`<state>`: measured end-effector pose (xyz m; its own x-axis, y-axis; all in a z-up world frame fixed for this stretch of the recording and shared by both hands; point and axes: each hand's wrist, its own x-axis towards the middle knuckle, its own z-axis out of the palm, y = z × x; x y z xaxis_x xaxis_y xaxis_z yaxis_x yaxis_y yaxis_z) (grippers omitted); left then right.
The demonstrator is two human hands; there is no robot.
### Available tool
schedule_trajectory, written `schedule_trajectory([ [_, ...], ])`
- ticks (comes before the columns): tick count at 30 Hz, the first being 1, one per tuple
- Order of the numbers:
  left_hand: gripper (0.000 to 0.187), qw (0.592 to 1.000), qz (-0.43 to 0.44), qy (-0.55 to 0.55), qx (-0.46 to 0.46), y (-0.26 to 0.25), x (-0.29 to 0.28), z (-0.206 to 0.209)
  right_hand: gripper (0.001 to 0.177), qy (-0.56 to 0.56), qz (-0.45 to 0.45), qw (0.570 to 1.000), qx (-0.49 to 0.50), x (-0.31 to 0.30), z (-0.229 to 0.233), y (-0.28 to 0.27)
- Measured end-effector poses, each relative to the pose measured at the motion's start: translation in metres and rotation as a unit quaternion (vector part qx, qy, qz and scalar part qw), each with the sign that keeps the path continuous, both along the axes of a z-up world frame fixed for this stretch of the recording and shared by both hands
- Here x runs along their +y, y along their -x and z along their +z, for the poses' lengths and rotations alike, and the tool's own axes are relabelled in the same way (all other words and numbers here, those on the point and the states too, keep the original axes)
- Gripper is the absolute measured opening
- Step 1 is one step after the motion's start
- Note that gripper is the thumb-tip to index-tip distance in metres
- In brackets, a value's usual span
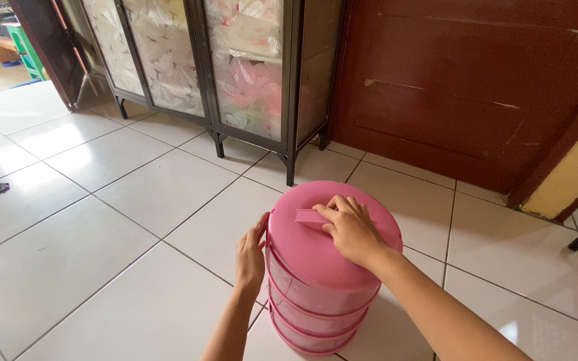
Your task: The person assembles a pink multi-tiered storage container by hand. They stack the circular tiers, attach the side walls, and place the lid on top. The completed unit is then moved and placed on a cabinet.
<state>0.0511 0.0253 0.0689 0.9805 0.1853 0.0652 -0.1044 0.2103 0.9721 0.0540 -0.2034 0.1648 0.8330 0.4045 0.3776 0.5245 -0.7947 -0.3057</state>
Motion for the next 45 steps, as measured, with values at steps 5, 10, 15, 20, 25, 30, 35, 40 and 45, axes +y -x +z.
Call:
schedule_trajectory([
  [5,0.062,1.000,0.020,0.022,0.008,0.004,-0.002,0.009,0.045,0.001,0.014,1.000,-0.016,0.007,-0.005,0.002],
  [10,0.061,0.999,0.027,-0.025,0.010,0.006,-0.003,0.012,0.043,0.024,-0.022,0.999,-0.006,0.010,-0.011,0.009],
  [15,0.053,0.996,0.040,-0.066,-0.034,0.004,-0.011,0.009,0.046,0.044,-0.051,0.997,0.031,0.011,-0.007,0.007],
  [20,0.052,0.993,0.046,-0.093,-0.057,0.001,-0.012,0.004,0.058,0.018,-0.020,0.999,0.026,-0.006,0.004,0.006],
  [25,0.053,0.993,0.039,-0.087,-0.075,-0.004,-0.011,-0.001,0.047,0.023,-0.021,0.995,0.090,-0.010,0.006,0.000],
  [30,0.053,0.995,0.030,-0.069,-0.067,-0.009,-0.013,-0.002,0.052,0.022,-0.032,0.999,0.019,-0.017,-0.002,-0.002],
  [35,0.053,0.996,0.031,-0.058,-0.061,-0.010,-0.014,-0.003,0.050,0.011,-0.062,0.998,-0.027,-0.021,-0.012,0.008],
  [40,0.052,0.996,0.034,-0.049,-0.062,-0.012,-0.014,-0.003,0.049,0.046,-0.095,0.994,0.001,-0.009,-0.005,0.010],
  [45,0.050,0.998,0.030,-0.027,-0.044,-0.018,-0.013,-0.004,0.051,0.030,-0.117,0.992,0.036,-0.009,-0.007,0.018],
])
